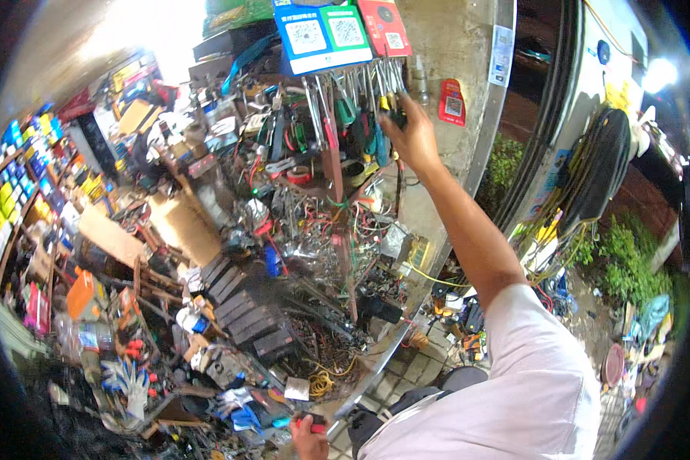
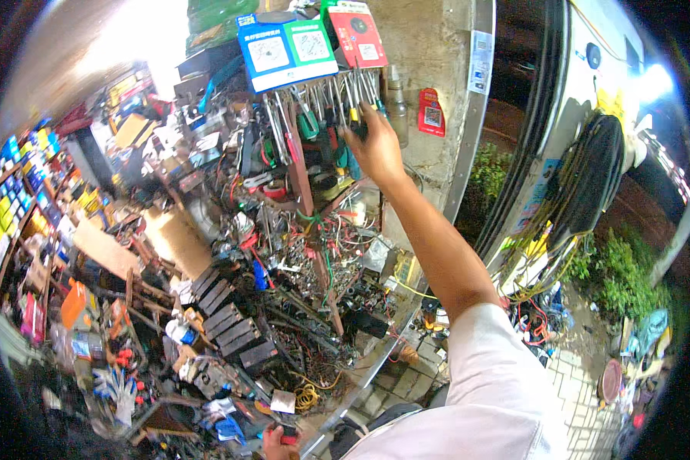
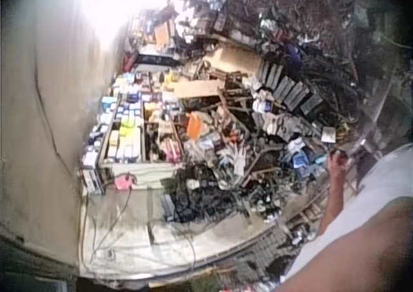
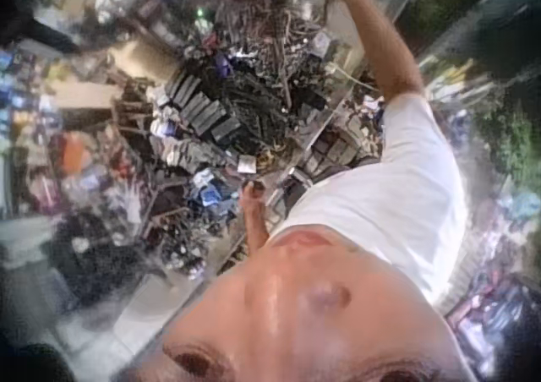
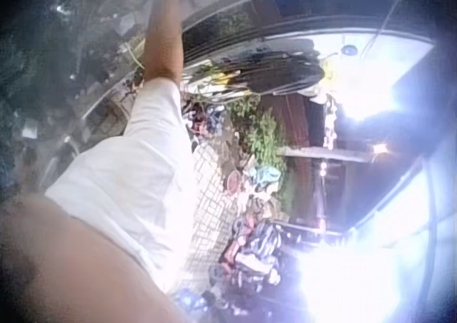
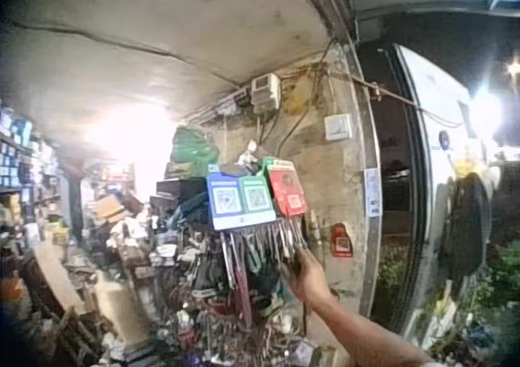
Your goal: The person sits on the floor and uses pliers to strip the insulation from the ends of two wires. They twist the exposed strands together, then wrap the connection with black electrical tape. Finally, they place the taped wire assembly into a green metal box.
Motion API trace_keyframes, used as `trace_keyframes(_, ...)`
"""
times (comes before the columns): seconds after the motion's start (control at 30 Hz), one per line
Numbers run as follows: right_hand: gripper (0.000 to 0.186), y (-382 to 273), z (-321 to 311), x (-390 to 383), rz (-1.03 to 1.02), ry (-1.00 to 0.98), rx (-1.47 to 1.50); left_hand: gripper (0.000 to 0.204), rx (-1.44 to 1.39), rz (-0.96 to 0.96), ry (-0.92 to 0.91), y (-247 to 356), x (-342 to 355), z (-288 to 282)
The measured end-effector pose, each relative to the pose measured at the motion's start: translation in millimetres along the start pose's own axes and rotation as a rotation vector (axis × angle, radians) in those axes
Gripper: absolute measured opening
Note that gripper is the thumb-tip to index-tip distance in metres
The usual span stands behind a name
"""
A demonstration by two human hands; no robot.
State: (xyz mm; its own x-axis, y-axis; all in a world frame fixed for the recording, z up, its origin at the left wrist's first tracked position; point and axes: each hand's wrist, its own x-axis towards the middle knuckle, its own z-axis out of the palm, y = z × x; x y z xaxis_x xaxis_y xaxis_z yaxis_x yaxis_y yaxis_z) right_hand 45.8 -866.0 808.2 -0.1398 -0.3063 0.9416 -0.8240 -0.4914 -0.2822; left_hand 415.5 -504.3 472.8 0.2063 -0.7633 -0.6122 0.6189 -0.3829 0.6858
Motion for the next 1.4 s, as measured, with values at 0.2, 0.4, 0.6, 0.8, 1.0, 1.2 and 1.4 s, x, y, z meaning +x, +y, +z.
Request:
trace_keyframes(0.2,0.038,24,56,42,0.027,-0.013,-0.129,0.036,-0.013,0.177,-0.095,51,42,1)
trace_keyframes(0.4,0.040,53,41,36,-0.211,-0.045,-0.417,0.043,0.206,0.299,-0.264,119,85,93)
trace_keyframes(0.6,0.037,-12,-7,-69,0.428,-0.211,0.306,0.039,0.814,1.170,-0.450,229,113,274)
trace_keyframes(0.8,0.032,-22,-51,-179,0.544,-0.560,0.212,0.052,1.448,1.468,-0.515,288,152,412)
trace_keyframes(1.0,0.033,11,-103,-244,0.882,-0.590,0.184,0.052,1.320,1.394,-0.554,289,174,453)
trace_keyframes(1.2,0.027,20,-109,-259,0.748,-0.736,0.002,0.045,1.293,1.620,-0.275,288,213,453)
trace_keyframes(1.4,0.032,5,-82,-254,0.586,-0.745,0.185,0.041,1.357,2.014,-0.190,274,270,454)
